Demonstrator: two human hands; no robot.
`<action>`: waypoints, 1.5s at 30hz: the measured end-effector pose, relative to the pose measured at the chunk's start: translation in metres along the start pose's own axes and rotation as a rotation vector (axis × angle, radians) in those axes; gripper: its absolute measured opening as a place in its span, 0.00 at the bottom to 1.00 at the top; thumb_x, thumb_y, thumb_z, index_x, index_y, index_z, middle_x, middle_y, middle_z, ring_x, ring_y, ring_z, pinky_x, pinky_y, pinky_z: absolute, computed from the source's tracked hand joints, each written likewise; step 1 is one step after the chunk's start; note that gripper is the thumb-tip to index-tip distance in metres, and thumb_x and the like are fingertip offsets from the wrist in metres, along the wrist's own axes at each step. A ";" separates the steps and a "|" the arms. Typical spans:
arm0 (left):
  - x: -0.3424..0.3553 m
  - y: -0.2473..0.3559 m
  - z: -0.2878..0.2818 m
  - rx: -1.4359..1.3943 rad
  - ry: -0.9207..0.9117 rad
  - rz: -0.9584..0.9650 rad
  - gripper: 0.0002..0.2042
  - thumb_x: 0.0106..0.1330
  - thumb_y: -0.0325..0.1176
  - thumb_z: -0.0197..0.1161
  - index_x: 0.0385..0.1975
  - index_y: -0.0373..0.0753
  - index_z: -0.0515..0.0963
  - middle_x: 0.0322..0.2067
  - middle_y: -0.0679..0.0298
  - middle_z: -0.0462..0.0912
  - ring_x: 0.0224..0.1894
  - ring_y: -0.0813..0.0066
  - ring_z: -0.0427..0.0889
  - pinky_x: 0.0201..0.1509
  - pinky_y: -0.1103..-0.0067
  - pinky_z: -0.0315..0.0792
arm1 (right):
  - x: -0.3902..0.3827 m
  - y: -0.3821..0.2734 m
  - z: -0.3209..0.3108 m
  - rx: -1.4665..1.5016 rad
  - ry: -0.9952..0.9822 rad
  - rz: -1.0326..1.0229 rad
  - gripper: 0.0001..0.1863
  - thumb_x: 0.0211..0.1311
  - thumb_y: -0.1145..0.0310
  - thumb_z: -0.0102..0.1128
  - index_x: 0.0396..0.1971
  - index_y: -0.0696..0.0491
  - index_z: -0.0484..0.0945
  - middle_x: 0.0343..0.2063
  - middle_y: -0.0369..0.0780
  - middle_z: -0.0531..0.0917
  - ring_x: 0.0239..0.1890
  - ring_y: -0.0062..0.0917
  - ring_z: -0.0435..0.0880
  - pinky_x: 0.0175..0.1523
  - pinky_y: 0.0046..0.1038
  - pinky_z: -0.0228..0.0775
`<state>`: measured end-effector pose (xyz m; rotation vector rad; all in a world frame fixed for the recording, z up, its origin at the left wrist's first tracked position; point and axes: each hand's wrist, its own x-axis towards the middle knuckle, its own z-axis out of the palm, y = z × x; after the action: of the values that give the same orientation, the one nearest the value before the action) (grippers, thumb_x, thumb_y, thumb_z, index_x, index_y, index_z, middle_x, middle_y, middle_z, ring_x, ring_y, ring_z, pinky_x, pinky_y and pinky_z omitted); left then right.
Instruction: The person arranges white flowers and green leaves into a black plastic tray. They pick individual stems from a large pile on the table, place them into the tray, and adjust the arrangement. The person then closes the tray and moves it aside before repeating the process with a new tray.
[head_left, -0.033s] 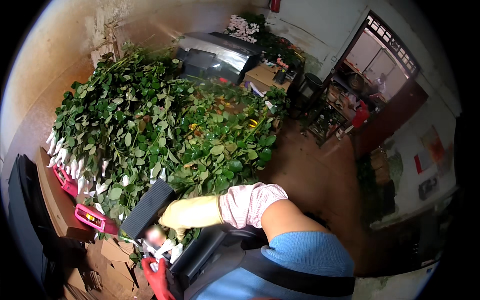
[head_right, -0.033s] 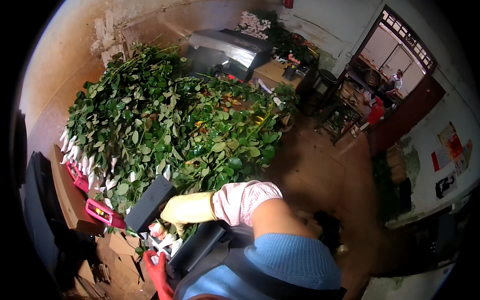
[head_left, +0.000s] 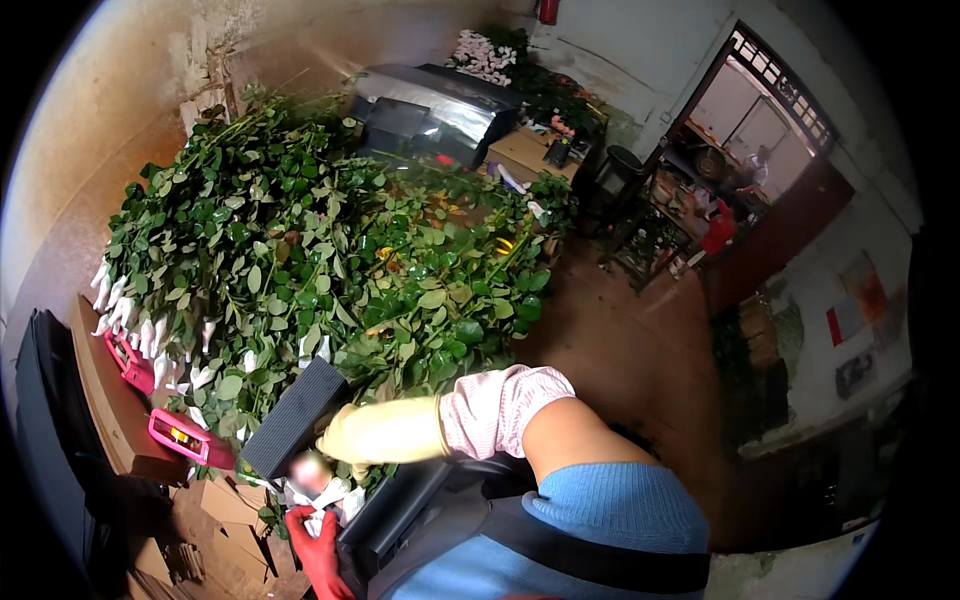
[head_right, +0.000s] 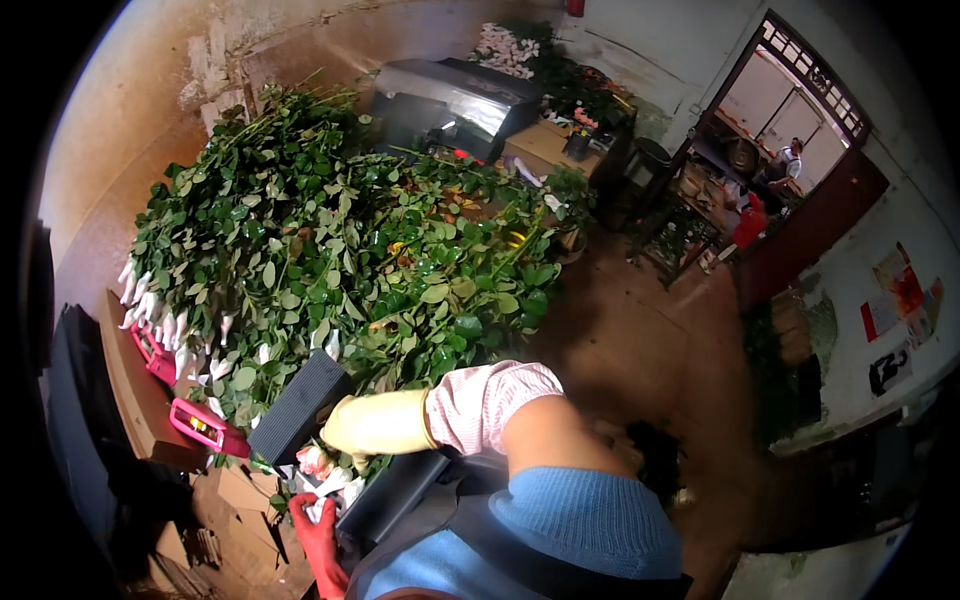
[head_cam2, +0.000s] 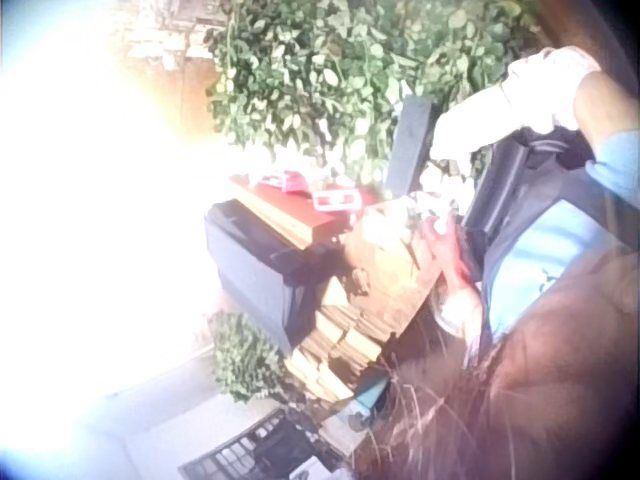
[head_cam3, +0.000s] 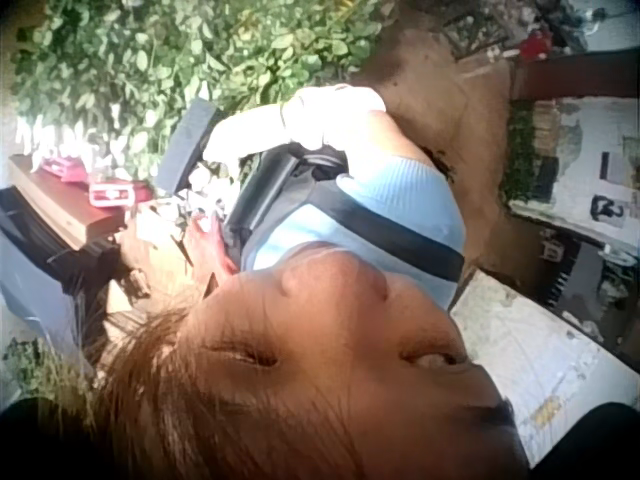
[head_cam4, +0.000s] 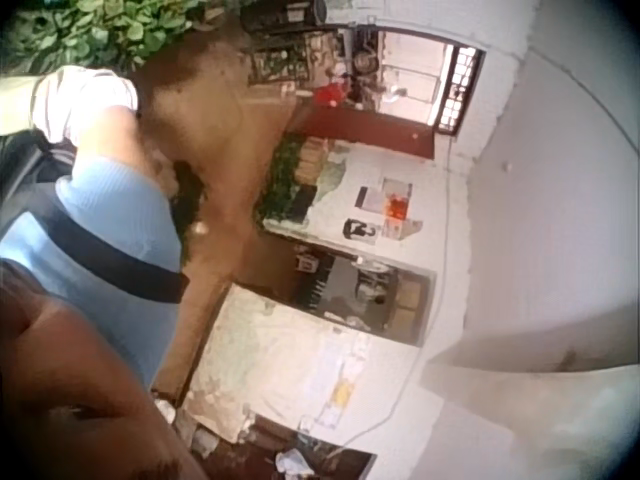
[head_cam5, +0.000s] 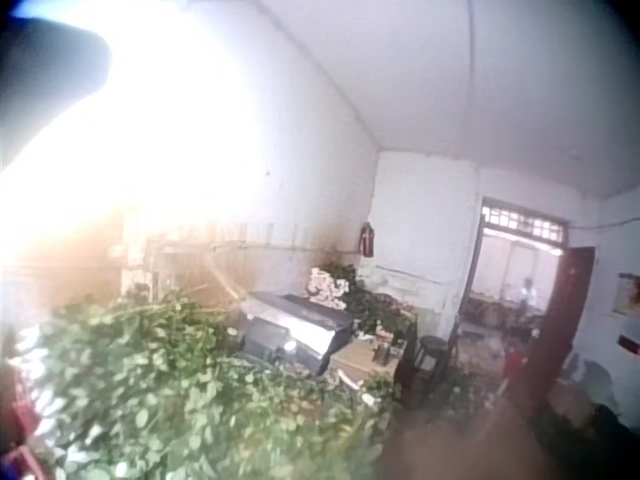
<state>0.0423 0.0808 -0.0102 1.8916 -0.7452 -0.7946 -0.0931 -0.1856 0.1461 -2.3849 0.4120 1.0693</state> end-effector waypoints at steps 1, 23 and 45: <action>-0.003 0.051 0.007 -0.003 -0.107 -0.239 0.19 0.64 0.37 0.75 0.49 0.37 0.77 0.44 0.58 0.81 0.46 0.68 0.78 0.55 0.70 0.72 | 0.009 0.002 0.004 0.008 0.009 0.004 0.48 0.53 0.45 0.78 0.71 0.53 0.70 0.48 0.45 0.89 0.49 0.40 0.89 0.54 0.39 0.82; -0.015 -0.019 -0.081 -0.261 0.056 -0.364 0.22 0.71 0.46 0.62 0.61 0.46 0.77 0.54 0.59 0.81 0.57 0.71 0.76 0.60 0.59 0.67 | -0.023 0.006 0.027 0.484 0.436 -0.354 0.24 0.71 0.62 0.62 0.63 0.56 0.77 0.45 0.42 0.85 0.46 0.28 0.85 0.46 0.28 0.76; -0.016 0.080 -0.007 0.099 -0.414 -0.332 0.33 0.65 0.55 0.75 0.63 0.38 0.78 0.54 0.58 0.87 0.55 0.70 0.83 0.62 0.74 0.73 | -0.078 -0.032 0.022 0.099 0.319 -0.349 0.11 0.72 0.67 0.56 0.48 0.55 0.80 0.38 0.49 0.83 0.46 0.44 0.83 0.50 0.39 0.75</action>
<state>0.0246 0.0651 0.0682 1.9921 -0.7352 -1.4110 -0.1420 -0.1413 0.2026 -2.4244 0.1404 0.5049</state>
